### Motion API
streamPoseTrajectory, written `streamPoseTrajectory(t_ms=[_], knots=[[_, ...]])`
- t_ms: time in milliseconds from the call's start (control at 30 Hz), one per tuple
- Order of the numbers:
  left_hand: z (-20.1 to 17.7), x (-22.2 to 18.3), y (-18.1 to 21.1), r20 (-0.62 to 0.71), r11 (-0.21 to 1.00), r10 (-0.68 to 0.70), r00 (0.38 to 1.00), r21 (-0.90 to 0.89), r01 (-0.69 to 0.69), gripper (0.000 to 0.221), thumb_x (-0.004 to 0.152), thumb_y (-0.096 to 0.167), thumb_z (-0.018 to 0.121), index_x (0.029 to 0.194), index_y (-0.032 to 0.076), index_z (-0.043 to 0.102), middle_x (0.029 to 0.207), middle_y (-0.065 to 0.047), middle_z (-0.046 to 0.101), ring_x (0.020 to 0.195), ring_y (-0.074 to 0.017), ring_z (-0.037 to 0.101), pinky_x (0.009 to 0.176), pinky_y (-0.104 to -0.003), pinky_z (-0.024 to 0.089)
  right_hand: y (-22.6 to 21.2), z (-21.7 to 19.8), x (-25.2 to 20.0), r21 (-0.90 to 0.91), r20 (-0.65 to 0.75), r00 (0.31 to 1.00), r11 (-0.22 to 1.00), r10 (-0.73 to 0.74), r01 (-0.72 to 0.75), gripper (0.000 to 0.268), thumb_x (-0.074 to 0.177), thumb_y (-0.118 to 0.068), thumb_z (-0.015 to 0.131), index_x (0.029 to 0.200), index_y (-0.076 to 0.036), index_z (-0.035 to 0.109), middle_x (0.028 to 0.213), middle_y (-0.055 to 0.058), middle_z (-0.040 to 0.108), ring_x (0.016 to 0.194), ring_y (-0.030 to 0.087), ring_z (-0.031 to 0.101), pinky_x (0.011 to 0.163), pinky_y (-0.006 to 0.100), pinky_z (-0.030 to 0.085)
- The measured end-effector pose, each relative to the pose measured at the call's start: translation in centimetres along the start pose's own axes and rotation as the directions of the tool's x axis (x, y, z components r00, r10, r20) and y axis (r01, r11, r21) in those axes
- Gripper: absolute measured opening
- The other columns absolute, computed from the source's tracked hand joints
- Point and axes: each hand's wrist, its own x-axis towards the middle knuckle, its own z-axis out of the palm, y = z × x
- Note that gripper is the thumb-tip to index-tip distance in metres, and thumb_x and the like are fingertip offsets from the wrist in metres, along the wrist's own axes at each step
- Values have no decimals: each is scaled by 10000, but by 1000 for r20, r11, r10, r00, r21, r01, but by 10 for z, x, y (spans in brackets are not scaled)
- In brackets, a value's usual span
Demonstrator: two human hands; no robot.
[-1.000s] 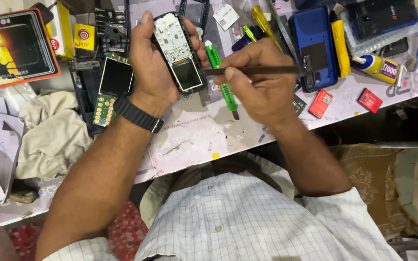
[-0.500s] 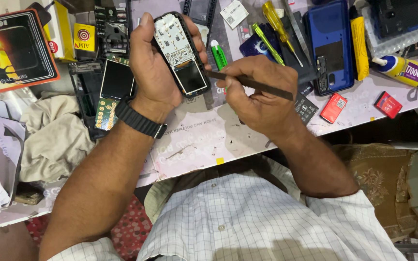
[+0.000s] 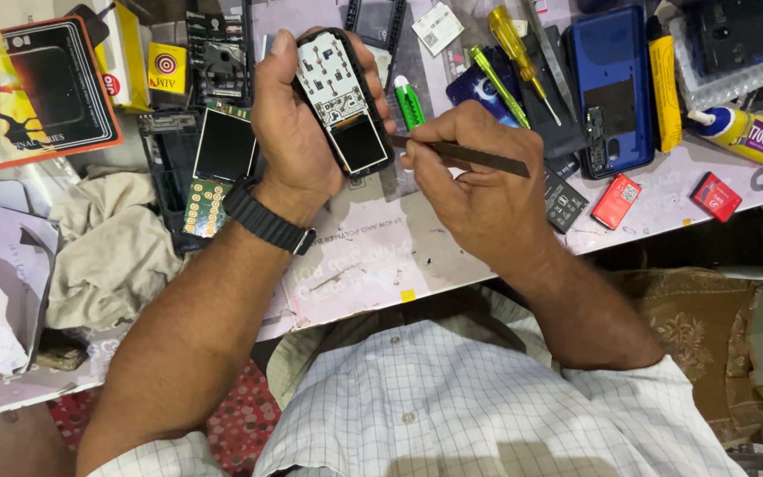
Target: The person disassembles a mobile phone using a prying tool and a screwdriver to remove internal components and the casing.
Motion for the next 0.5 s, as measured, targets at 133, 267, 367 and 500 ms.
streamPoseTrajectory(t_ms=[133,267,367,500], knots=[[-1,0,-1,20,1000,15,1000,26,-15,600,1068,559,385,1092,13,633,843,-123,643,716,-234,652,665,-381,588,7,3,-4,36,-1,1000,999,18,-17,87,1045,40,681,1075,24,601,937,113,766,867,154,788,722,254,605],[-2,0,-1,32,999,25,999,47,-26,594,1080,553,379,1091,16,630,840,-122,640,708,-231,651,665,-378,590,15,8,-8,47,-18,1000,999,-14,15,89,1057,46,677,1080,12,598,945,110,756,914,155,797,742,249,626],[-2,0,-2,25,999,15,1000,28,-16,589,1070,548,366,1087,18,623,891,-125,644,711,-234,659,665,-389,599,16,20,-12,9,-118,991,998,-56,58,126,1033,79,695,1079,1,608,940,115,735,829,171,789,686,257,622],[-2,0,-4,-4,997,65,998,38,-65,564,1080,528,371,1107,19,614,908,-126,647,705,-238,658,655,-403,600,10,28,-16,-160,-135,981,980,-137,114,191,960,96,738,1061,9,601,912,151,672,779,250,712,653,332,556]])
